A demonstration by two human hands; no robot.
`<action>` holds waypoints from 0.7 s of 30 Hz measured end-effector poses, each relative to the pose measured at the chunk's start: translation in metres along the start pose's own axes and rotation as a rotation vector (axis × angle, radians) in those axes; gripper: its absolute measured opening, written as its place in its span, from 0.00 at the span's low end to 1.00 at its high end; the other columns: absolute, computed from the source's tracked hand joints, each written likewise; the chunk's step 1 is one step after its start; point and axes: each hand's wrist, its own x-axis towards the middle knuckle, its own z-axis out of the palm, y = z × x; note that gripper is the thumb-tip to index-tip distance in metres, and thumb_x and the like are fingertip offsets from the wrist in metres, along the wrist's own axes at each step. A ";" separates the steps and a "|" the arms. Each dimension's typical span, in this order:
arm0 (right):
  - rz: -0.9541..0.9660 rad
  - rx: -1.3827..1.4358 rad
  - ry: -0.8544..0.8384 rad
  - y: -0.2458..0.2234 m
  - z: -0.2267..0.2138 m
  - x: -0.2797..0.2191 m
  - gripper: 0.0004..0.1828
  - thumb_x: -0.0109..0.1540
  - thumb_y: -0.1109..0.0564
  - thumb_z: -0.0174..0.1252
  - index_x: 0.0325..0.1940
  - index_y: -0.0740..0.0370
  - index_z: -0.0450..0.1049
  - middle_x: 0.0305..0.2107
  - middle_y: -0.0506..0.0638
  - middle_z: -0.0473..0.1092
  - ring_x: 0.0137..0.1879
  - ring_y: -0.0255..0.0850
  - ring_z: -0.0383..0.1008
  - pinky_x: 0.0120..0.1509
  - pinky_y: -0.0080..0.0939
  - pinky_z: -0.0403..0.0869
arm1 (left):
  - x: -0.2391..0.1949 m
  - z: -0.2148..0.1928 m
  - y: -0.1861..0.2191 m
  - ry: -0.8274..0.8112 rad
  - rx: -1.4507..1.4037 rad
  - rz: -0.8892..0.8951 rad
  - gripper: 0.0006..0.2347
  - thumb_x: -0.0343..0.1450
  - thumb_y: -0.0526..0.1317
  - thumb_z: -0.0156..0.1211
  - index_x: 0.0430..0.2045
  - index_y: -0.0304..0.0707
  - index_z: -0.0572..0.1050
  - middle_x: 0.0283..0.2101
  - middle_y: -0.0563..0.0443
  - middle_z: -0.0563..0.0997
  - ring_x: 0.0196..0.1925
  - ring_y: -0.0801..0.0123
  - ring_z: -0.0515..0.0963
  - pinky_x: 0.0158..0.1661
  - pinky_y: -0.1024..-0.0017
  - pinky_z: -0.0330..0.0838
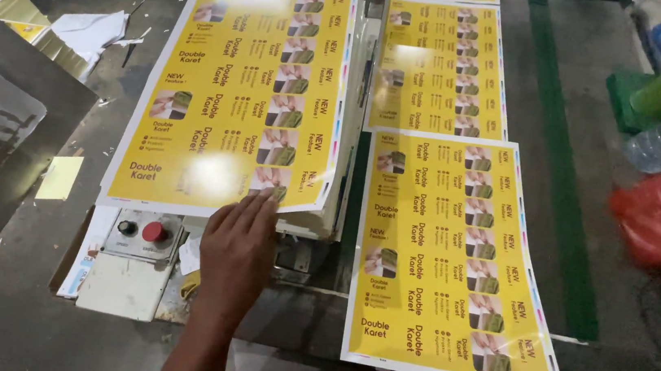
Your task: Inspecting and sorting printed commercial leaflets in a print shop.
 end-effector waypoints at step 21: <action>-0.140 0.052 -0.096 -0.107 0.144 -0.042 0.26 0.71 0.62 0.44 0.75 0.67 0.57 0.47 0.71 0.76 0.41 0.55 0.76 0.36 0.47 0.71 | -0.005 -0.017 0.031 0.144 -0.264 -0.075 0.08 0.68 0.30 0.67 0.39 0.32 0.82 0.40 0.44 0.86 0.39 0.57 0.86 0.38 0.64 0.78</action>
